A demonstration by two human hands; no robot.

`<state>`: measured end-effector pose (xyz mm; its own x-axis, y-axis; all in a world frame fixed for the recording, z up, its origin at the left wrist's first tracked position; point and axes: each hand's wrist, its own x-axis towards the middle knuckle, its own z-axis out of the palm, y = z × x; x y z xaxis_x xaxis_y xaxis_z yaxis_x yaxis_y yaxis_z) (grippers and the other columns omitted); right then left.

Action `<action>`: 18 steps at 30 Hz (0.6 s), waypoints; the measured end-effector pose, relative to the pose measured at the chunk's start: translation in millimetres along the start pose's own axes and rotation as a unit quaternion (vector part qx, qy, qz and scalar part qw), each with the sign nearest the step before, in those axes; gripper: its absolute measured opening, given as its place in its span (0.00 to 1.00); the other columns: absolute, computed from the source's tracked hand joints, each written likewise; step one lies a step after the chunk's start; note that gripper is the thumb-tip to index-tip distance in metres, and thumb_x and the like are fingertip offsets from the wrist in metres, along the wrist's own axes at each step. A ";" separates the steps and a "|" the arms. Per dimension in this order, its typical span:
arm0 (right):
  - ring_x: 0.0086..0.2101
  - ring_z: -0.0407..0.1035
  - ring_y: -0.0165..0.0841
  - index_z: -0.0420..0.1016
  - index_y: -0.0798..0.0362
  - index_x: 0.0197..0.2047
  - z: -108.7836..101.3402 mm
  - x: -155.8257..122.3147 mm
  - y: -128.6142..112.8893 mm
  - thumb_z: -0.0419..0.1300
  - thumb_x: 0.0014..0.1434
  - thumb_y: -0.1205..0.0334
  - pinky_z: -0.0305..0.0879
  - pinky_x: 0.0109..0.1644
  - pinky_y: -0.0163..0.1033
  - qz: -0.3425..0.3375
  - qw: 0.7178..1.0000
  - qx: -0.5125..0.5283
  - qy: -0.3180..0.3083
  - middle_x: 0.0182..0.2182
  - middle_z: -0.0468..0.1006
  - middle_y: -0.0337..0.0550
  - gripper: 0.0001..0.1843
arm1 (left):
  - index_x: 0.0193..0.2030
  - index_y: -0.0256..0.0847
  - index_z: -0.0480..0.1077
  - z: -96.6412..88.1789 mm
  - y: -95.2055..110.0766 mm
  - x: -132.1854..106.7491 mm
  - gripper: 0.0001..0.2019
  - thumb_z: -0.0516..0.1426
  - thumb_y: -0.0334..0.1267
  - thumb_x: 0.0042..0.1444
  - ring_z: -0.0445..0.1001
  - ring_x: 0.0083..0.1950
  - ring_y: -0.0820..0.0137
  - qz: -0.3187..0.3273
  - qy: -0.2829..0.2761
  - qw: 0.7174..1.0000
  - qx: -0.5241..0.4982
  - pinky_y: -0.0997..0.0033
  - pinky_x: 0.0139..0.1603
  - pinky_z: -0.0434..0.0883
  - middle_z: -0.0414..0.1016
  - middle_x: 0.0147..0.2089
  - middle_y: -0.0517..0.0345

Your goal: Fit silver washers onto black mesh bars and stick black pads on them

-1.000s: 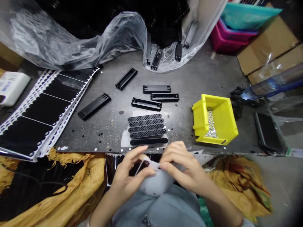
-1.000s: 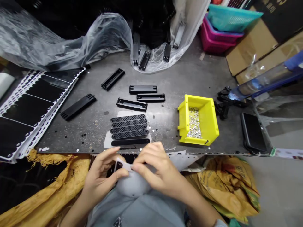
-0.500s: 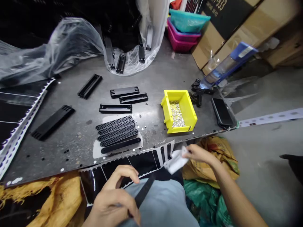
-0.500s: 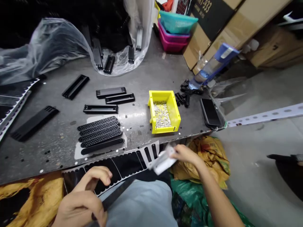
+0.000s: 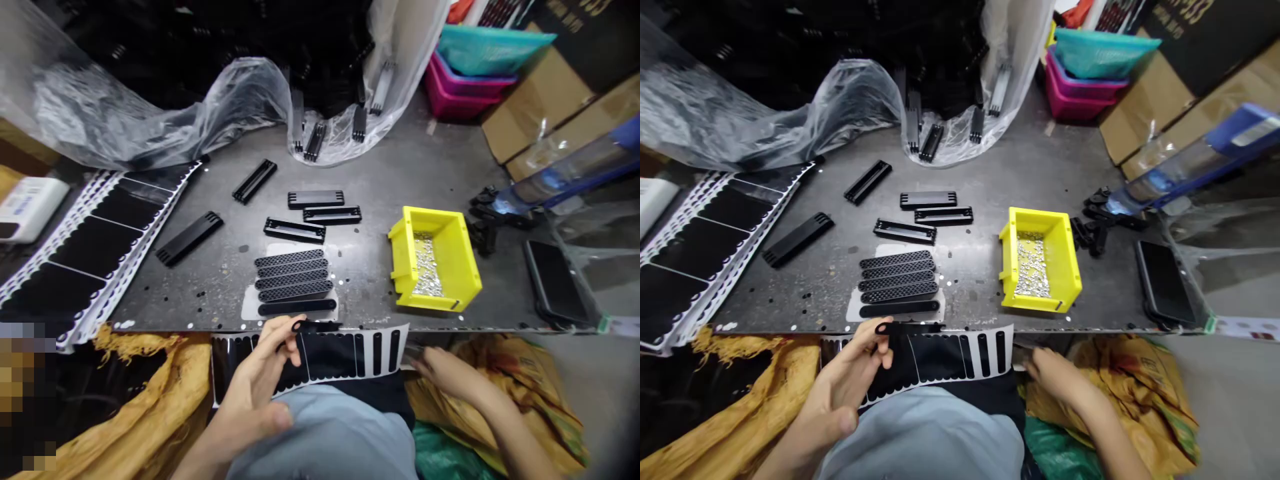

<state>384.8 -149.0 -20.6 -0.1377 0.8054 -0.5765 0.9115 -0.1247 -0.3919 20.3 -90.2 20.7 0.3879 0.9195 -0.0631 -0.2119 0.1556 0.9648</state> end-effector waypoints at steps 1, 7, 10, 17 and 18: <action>0.35 0.78 0.36 0.79 0.52 0.40 -2.9 -6.5 -15.7 0.62 0.70 0.56 0.78 0.41 0.43 -0.036 0.999 0.028 0.003 0.37 0.81 0.43 0.10 | 0.71 0.49 0.67 1.1 -0.7 1.8 0.40 0.65 0.63 0.55 0.65 0.50 0.63 0.000 -0.006 1.000 -0.011 0.65 0.48 0.73 0.60 0.59 0.45; 0.53 0.76 0.40 0.73 0.49 0.56 -29.0 29.8 -152.0 0.67 0.64 0.67 0.77 0.56 0.47 -0.356 0.853 0.170 0.342 0.54 0.78 0.51 0.17 | 0.74 0.50 0.61 1.0 5.1 3.6 0.36 0.57 0.62 0.64 0.70 0.51 0.62 0.026 -0.020 0.996 0.088 0.61 0.51 0.75 0.63 0.59 0.44; 0.47 0.77 0.35 0.75 0.53 0.56 -36.1 79.6 -186.3 0.63 0.66 0.73 0.77 0.51 0.41 -0.436 0.828 0.114 0.333 0.47 0.81 0.50 0.16 | 0.70 0.55 0.68 -20.2 4.4 3.7 0.24 0.57 0.42 0.69 0.69 0.59 0.59 0.098 0.118 0.909 0.387 0.55 0.62 0.68 0.65 0.60 0.47; 0.41 0.71 0.35 0.81 0.51 0.52 -41.5 125.6 -192.0 0.60 0.71 0.64 0.72 0.43 0.42 -0.439 0.859 -0.010 0.265 0.46 0.82 0.49 0.11 | 0.47 0.47 0.80 -62.8 -9.1 28.0 0.10 0.57 0.35 0.67 0.75 0.51 0.60 0.048 0.242 0.819 0.518 0.54 0.59 0.63 0.83 0.44 0.57; 0.41 0.70 0.35 0.81 0.51 0.53 -41.7 126.2 -192.4 0.59 0.72 0.64 0.72 0.43 0.42 -0.439 0.862 -0.010 0.254 0.46 0.82 0.49 0.11 | 0.44 0.47 0.80 -63.4 -9.8 31.5 0.08 0.57 0.36 0.67 0.76 0.50 0.60 0.028 0.235 0.831 0.503 0.55 0.58 0.62 0.84 0.43 0.58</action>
<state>208.2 0.8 11.9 -0.5956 0.7339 0.3264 0.5494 0.6687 -0.5010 -22.2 -39.8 -6.9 -0.0402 0.9914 0.1244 0.7309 -0.0557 0.6802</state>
